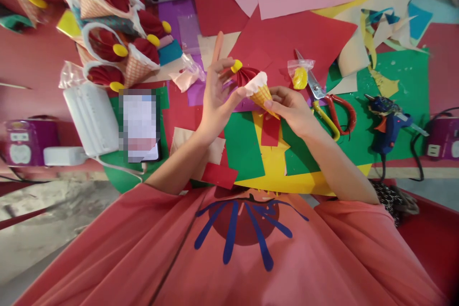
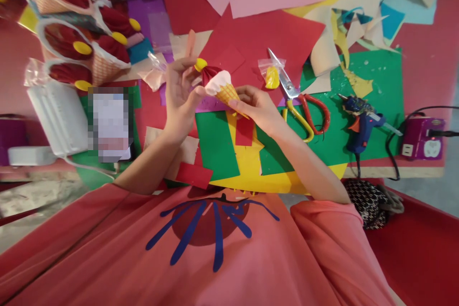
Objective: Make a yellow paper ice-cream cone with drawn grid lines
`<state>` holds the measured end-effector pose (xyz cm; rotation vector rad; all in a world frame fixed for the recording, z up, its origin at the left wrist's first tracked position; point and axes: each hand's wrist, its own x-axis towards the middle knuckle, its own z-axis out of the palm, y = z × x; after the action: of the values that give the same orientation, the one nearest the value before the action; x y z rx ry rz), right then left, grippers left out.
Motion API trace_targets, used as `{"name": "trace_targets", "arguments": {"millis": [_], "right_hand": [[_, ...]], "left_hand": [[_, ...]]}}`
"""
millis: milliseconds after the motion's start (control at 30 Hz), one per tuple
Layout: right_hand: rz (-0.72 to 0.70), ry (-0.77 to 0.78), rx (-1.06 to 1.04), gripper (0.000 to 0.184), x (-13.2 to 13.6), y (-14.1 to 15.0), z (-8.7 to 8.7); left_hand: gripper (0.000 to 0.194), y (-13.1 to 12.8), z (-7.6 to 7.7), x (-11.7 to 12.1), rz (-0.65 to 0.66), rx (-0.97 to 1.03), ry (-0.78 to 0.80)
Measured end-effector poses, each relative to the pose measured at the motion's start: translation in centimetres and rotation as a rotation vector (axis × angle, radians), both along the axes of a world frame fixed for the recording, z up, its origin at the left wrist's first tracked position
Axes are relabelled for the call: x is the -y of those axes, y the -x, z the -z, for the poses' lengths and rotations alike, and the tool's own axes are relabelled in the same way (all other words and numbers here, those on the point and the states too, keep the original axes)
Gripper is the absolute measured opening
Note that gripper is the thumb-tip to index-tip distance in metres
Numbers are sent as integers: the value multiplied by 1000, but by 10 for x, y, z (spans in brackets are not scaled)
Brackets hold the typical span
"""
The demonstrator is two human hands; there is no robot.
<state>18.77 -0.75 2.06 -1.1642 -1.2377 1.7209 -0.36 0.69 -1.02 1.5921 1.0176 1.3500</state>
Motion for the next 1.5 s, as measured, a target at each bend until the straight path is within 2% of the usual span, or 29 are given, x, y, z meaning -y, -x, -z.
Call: {"name": "trace_targets", "arguments": {"millis": [167, 333, 533, 733, 833, 900, 967, 1067, 1200, 1500], "right_hand": [[110, -30, 8, 51, 6, 13, 4], [69, -58, 11, 60, 16, 21, 10], [96, -360, 271, 38, 24, 17, 16], [-1, -652, 450, 13, 20, 9, 3], [75, -721, 466, 13, 20, 3, -2], [170, -713, 476, 15, 20, -1, -4], [204, -674, 512, 22, 20, -4, -6], [163, -593, 529, 28, 18, -5, -9], [135, -520, 465, 27, 17, -3, -12], [162, -364, 395, 34, 13, -3, -11]], "left_hand": [[48, -4, -1, 3, -26, 58, 41], [64, -5, -3, 5, 74, 103, 90], [49, -6, 6, 5, 211, 104, 220], [56, -7, 1, 6, 278, 159, 293], [53, -7, 0, 7, 315, 208, 350], [50, -7, -1, 8, 344, 208, 389], [47, -7, -2, 10, 371, 196, 424], [47, -9, -2, 12, 409, 206, 459], [49, -10, 0, 13, 423, 233, 467], [48, -10, 2, 11, 401, 174, 366]]}}
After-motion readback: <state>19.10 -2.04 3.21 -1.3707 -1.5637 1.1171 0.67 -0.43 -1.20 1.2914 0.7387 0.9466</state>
